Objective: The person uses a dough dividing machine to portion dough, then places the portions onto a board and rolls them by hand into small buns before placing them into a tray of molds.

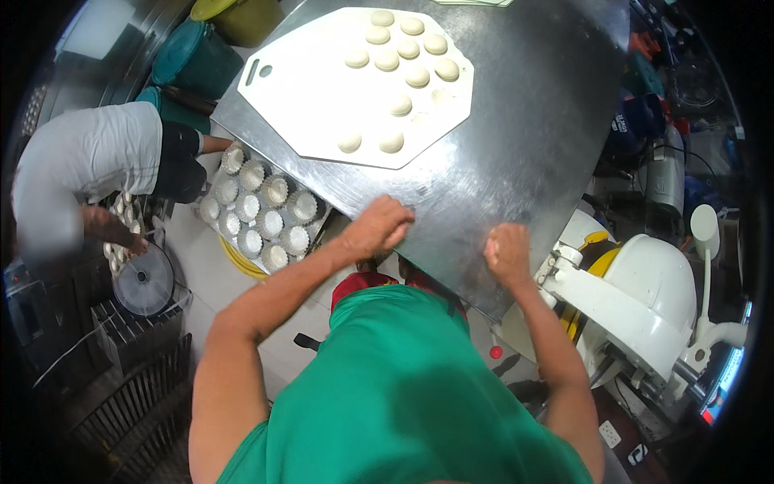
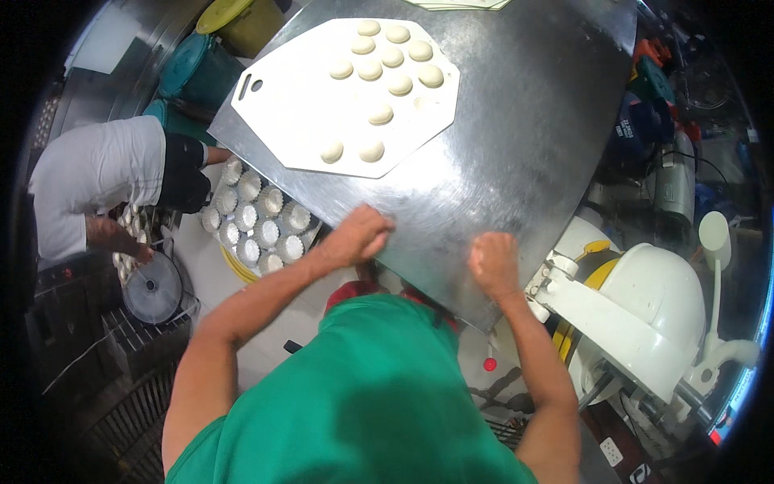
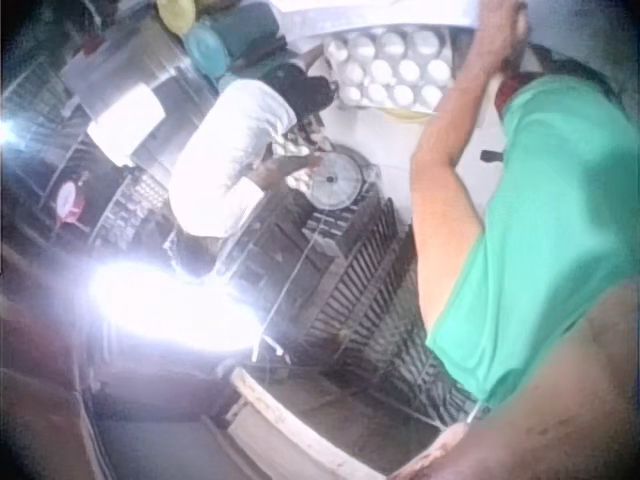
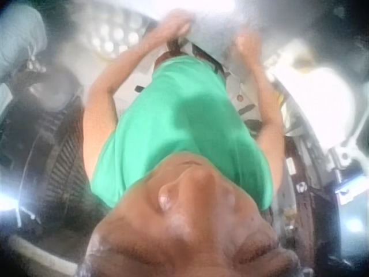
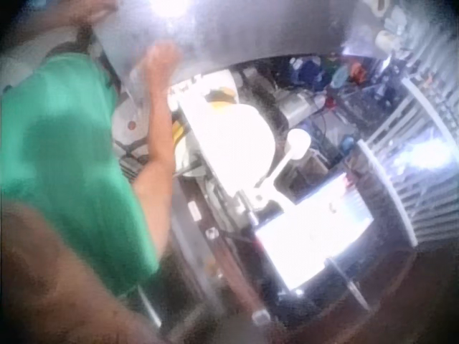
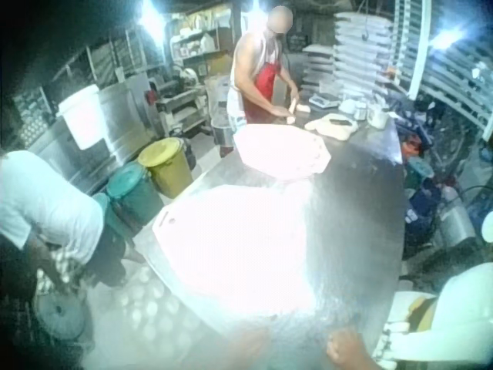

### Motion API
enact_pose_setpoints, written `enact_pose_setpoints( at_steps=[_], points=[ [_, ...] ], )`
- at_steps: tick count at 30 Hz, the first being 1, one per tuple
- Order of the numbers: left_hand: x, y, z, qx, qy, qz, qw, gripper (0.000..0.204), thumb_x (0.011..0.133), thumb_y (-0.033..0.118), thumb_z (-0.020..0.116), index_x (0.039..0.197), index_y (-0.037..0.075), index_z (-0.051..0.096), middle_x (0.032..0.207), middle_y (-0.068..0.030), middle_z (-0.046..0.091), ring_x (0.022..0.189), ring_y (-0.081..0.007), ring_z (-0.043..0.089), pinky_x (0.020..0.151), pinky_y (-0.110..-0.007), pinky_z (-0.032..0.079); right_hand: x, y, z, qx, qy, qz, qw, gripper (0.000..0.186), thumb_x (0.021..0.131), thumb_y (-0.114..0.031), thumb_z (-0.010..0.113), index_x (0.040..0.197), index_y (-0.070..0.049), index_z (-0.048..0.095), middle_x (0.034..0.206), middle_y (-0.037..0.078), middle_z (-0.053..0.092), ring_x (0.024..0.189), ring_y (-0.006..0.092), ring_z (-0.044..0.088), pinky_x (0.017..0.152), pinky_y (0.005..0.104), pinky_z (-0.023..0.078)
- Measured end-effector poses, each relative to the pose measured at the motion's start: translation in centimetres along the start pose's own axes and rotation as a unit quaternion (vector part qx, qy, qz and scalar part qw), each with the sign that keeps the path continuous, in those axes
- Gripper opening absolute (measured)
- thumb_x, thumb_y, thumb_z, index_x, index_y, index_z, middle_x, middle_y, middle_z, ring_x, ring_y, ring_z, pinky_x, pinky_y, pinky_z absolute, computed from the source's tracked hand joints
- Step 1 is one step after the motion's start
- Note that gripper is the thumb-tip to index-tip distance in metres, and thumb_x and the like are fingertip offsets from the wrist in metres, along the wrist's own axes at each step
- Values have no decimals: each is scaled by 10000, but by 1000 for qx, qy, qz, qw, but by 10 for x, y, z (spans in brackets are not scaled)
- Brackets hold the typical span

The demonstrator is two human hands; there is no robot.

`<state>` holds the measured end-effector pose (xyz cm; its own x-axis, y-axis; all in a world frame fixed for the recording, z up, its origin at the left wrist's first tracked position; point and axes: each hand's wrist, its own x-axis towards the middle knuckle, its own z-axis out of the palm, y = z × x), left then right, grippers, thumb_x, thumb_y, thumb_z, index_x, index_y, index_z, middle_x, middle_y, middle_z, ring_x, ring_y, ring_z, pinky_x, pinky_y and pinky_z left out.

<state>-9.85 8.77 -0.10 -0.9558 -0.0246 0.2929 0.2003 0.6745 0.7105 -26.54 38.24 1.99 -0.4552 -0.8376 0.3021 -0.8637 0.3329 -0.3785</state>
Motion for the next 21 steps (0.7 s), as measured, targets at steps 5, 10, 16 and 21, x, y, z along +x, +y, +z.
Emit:
enact_pose_setpoints(
  at_steps=[5,10,16,21],
  points=[
    [62,-6,6,61,0,30,998,214,771,96,686,978,77,636,866,-102,575,864,-303,549,801,-416,452,84,23,37,-32,53,105,993,104,822,-72,619,917,-57,579,917,146,569,893,354,522,836,457,428],
    [64,13,36,83,10,-8,996,239,766,70,698,998,90,647,868,-115,574,877,-312,551,815,-415,454,93,-8,54,16,74,94,993,75,846,-80,613,911,-52,587,924,157,573,905,369,526,846,473,423],
    [1,0,-12,-10,-18,2,1000,255,755,30,680,1008,63,679,861,-112,591,876,-323,561,804,-427,455,11,18,9,-19,12,2,1000,55,858,-80,613,886,-52,575,922,149,570,903,370,522,847,477,419],
    [55,1,16,54,31,-10,998,225,763,75,674,988,68,685,853,-116,602,883,-326,571,837,-424,465,86,4,42,2,77,92,993,68,851,-66,623,892,-48,571,927,146,573,899,364,517,847,480,418]
  ],
)
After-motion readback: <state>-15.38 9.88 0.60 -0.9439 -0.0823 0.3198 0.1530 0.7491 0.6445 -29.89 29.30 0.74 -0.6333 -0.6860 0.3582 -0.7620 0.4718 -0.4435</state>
